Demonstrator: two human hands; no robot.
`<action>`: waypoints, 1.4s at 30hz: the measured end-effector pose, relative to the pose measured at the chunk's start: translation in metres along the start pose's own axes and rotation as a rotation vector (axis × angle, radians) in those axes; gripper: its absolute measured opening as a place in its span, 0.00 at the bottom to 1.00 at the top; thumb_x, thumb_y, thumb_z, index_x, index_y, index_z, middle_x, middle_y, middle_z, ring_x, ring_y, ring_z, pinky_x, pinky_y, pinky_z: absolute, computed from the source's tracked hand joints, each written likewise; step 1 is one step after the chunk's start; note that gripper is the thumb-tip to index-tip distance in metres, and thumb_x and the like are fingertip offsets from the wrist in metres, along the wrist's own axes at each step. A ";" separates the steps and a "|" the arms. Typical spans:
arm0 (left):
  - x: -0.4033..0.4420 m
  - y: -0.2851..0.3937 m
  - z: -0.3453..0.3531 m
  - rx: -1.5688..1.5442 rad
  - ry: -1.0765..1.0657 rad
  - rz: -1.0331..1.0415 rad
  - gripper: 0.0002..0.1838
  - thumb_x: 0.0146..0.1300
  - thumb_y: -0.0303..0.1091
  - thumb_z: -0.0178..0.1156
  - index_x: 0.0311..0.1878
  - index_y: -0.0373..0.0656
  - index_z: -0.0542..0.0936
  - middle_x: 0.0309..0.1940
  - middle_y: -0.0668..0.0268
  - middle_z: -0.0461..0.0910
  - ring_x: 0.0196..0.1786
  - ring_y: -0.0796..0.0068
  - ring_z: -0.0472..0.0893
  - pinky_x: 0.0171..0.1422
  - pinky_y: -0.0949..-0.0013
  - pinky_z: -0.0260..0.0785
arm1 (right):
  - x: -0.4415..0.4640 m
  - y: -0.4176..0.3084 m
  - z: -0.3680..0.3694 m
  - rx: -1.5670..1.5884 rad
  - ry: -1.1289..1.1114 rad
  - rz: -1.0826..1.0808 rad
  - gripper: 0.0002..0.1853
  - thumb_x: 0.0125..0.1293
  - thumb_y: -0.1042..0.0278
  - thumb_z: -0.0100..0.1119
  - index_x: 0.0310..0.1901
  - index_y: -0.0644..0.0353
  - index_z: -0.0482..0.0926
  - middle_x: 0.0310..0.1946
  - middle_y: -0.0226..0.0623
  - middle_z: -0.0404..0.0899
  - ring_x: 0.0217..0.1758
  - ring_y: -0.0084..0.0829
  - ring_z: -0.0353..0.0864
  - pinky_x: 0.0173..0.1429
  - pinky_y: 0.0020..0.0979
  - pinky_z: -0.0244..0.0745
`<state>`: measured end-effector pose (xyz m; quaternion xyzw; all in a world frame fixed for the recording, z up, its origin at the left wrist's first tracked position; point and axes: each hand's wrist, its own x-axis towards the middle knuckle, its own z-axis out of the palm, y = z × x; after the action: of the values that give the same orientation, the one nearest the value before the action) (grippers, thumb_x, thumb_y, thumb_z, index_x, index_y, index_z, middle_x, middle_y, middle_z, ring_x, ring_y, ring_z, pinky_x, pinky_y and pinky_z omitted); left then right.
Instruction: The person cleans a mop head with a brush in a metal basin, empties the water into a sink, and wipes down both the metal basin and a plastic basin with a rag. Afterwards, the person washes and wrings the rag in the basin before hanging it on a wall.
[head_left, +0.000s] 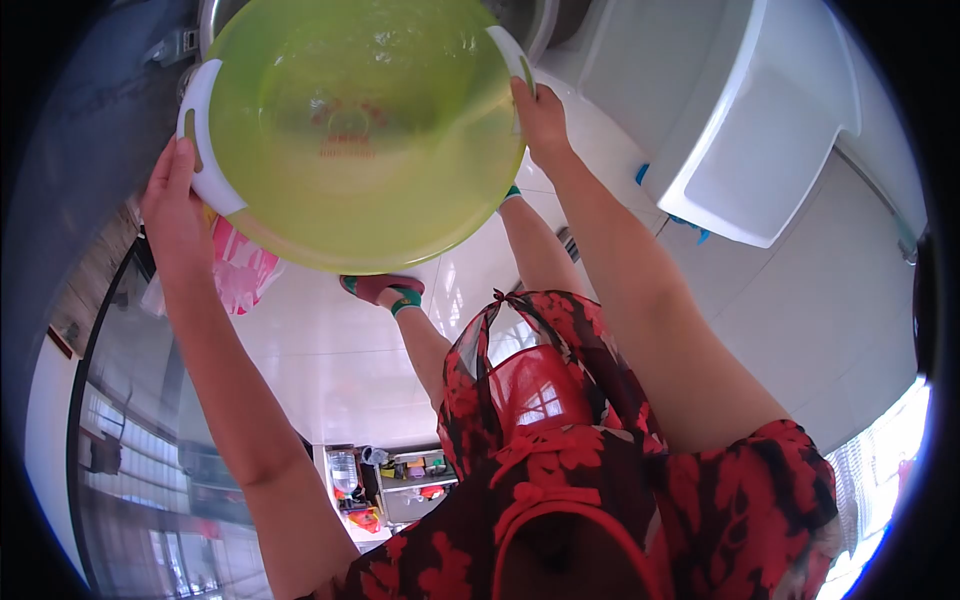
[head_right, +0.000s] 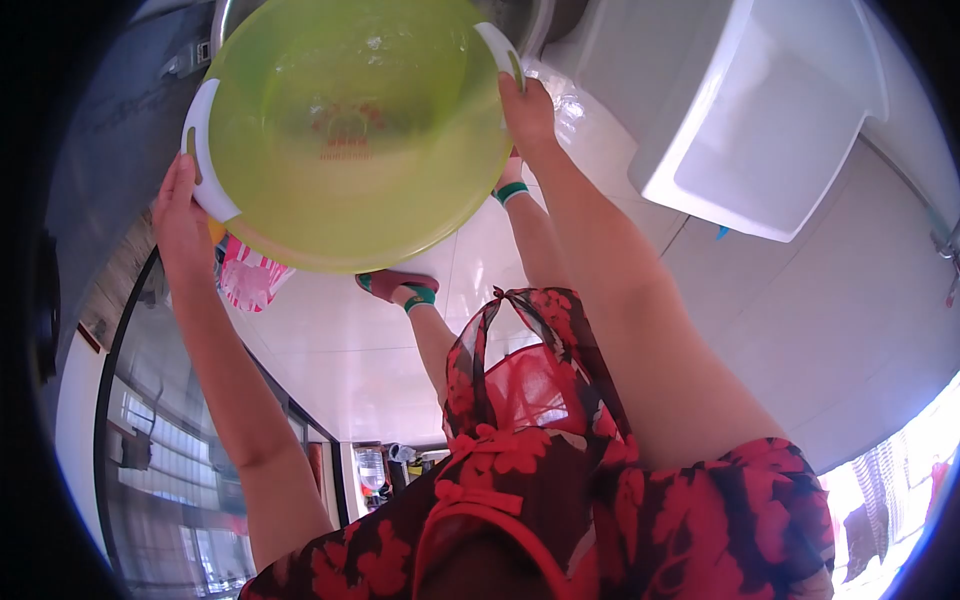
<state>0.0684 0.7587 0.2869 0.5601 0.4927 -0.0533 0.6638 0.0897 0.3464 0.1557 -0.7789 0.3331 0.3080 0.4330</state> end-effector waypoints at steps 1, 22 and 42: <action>0.003 0.004 0.000 0.041 0.005 -0.010 0.21 0.69 0.35 0.60 0.59 0.30 0.74 0.53 0.59 0.77 0.55 0.72 0.76 0.63 0.71 0.67 | 0.012 0.001 0.006 -0.100 0.024 -0.038 0.26 0.68 0.49 0.56 0.55 0.66 0.73 0.37 0.38 0.80 0.38 0.28 0.79 0.43 0.31 0.76; 0.062 0.128 0.137 -0.798 -0.464 -0.284 0.36 0.67 0.34 0.48 0.76 0.44 0.47 0.75 0.48 0.45 0.75 0.44 0.51 0.80 0.55 0.43 | 0.047 0.034 0.038 0.683 -1.218 1.070 0.18 0.70 0.53 0.52 0.45 0.64 0.76 0.38 0.43 0.80 0.38 0.33 0.82 0.30 0.28 0.77; -0.052 0.065 0.046 0.259 0.093 0.383 0.21 0.57 0.27 0.67 0.53 0.34 0.73 0.46 0.58 0.77 0.46 0.70 0.79 0.51 0.69 0.73 | 0.027 0.001 0.066 -0.232 -0.285 -0.120 0.25 0.67 0.60 0.52 0.65 0.56 0.66 0.68 0.48 0.62 0.68 0.49 0.65 0.68 0.43 0.66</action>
<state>0.1101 0.7213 0.3637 0.7257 0.3966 0.0371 0.5610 0.0920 0.3967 0.1057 -0.7905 0.1837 0.4253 0.4006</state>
